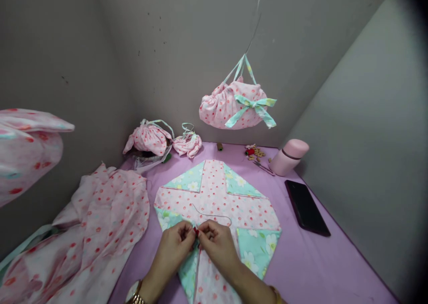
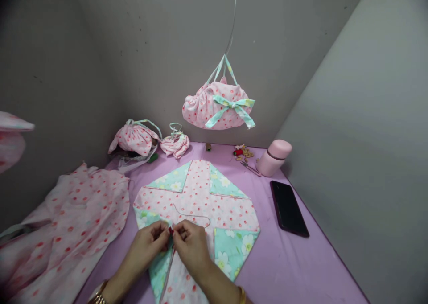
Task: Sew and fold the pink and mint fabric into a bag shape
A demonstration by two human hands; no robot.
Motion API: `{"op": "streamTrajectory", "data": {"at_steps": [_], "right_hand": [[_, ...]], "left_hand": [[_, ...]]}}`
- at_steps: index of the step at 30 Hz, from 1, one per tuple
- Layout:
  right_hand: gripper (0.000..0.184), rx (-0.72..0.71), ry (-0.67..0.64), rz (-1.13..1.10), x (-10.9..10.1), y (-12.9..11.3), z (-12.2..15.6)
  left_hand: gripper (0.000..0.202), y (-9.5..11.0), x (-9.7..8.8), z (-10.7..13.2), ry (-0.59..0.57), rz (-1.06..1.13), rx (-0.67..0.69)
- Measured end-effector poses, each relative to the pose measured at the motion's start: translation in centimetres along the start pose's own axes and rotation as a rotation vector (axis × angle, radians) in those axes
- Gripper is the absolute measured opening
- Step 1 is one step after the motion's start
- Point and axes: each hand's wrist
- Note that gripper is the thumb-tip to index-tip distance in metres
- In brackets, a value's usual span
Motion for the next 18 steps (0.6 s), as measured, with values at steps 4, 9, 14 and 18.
{"op": "streamTrajectory", "data": {"at_steps": [4, 9, 14, 18], "right_hand": [[0.010, 0.012, -0.013, -0.010, 0.13, 0.20, 0.07], [0.006, 0.108, 0.026, -0.096, 0.17, 0.39, -0.19], [0.009, -0.123, -0.001, 0.124, -0.29, -0.01, 0.03], [0.018, -0.271, -0.054, 0.333, -0.72, -0.21, 0.20]], "left_hand": [[0.016, -0.16, -0.08, -0.13, -0.004, 0.032, -0.008], [0.012, -0.20, -0.16, -0.31, -0.076, 0.088, 0.035], [0.012, -0.02, -0.24, -0.29, -0.074, 0.060, 0.063], [0.013, -0.20, -0.14, -0.33, -0.058, 0.039, 0.061]]}}
Point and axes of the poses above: each hand's wrist, its own z-axis away from the middle knuckle, its own x-axis out of the palm, y = z × x, and after that the axes turned 13 degrees about -z, right-handed
